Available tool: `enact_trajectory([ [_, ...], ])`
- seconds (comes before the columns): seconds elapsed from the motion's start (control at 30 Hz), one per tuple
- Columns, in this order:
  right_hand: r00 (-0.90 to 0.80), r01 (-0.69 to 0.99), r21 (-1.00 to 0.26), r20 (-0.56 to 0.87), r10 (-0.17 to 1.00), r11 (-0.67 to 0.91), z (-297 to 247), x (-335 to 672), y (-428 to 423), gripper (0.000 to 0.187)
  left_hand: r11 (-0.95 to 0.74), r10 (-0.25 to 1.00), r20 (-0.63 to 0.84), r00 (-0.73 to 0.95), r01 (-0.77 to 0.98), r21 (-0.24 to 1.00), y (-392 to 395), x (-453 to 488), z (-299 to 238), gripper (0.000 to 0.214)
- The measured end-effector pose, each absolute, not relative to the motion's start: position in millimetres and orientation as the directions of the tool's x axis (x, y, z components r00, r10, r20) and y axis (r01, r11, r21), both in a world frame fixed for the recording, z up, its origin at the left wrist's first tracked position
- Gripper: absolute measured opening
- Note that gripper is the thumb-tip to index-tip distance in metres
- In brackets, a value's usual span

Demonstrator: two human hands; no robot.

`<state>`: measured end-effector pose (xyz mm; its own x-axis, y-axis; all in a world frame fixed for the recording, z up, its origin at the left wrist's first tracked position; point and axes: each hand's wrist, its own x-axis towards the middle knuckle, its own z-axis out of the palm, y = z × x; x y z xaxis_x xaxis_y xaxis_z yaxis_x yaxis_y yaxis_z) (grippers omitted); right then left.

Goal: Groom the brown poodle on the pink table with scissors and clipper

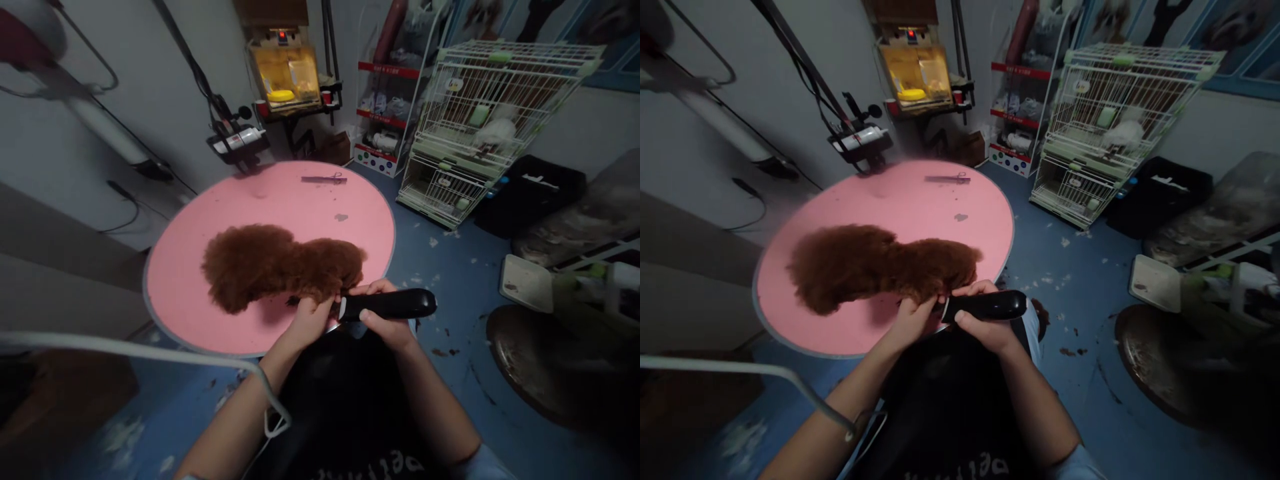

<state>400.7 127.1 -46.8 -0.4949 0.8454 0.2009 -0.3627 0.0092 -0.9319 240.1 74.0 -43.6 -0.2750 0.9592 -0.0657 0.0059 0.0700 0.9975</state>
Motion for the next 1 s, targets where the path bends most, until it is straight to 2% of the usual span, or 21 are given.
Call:
enact_trajectory([
  [0.13, -0.45, -0.366, -0.928, 0.107, 0.886, -0.074, -58, 406, 123, 0.027, 0.169, 0.981, -0.161, -0.104, 0.075, 0.983, 68, 230, -35, 0.034],
  [0.23, -0.413, -0.362, -0.909, -0.042, 0.91, -0.207, -72, 410, 112, 0.033, 0.195, 0.981, -0.194, -0.021, 0.128, 0.972, 65, 220, -27, 0.034],
  [0.33, -0.377, -0.408, -0.829, -0.229, 0.898, -0.383, -84, 414, 99, 0.041, 0.233, 0.967, -0.239, 0.085, 0.077, 0.969, 66, 213, -24, 0.034],
  [0.4, -0.396, -0.454, -0.764, -0.288, 0.872, -0.458, -90, 418, 92, 0.044, 0.251, 0.955, -0.252, 0.159, 0.024, 0.968, 67, 213, -25, 0.034],
  [0.53, -0.44, -0.473, -0.755, -0.245, 0.864, -0.455, -97, 429, 85, 0.049, 0.213, 0.95, -0.203, 0.238, -0.016, 0.977, 71, 216, -25, 0.03],
  [0.67, -0.35, -0.473, -0.816, -0.172, 0.921, -0.332, -99, 439, 79, 0.045, 0.196, 0.928, -0.176, 0.327, -0.028, 0.98, 78, 221, -18, 0.029],
  [0.77, -0.311, -0.494, -0.828, -0.116, 0.943, -0.265, -97, 446, 73, 0.05, 0.2, 0.915, -0.167, 0.368, -0.055, 0.978, 84, 227, -14, 0.027],
  [0.87, -0.295, -0.502, -0.845, -0.035, 0.955, -0.186, -93, 450, 65, 0.054, 0.216, 0.943, -0.165, 0.29, -0.153, 0.965, 87, 234, -13, 0.024],
  [1.0, -0.163, -0.453, -0.891, 0.122, 0.979, 0.036, -82, 448, 56, 0.048, 0.193, 0.975, -0.161, 0.156, -0.215, 0.957, 88, 242, -16, 0.024],
])
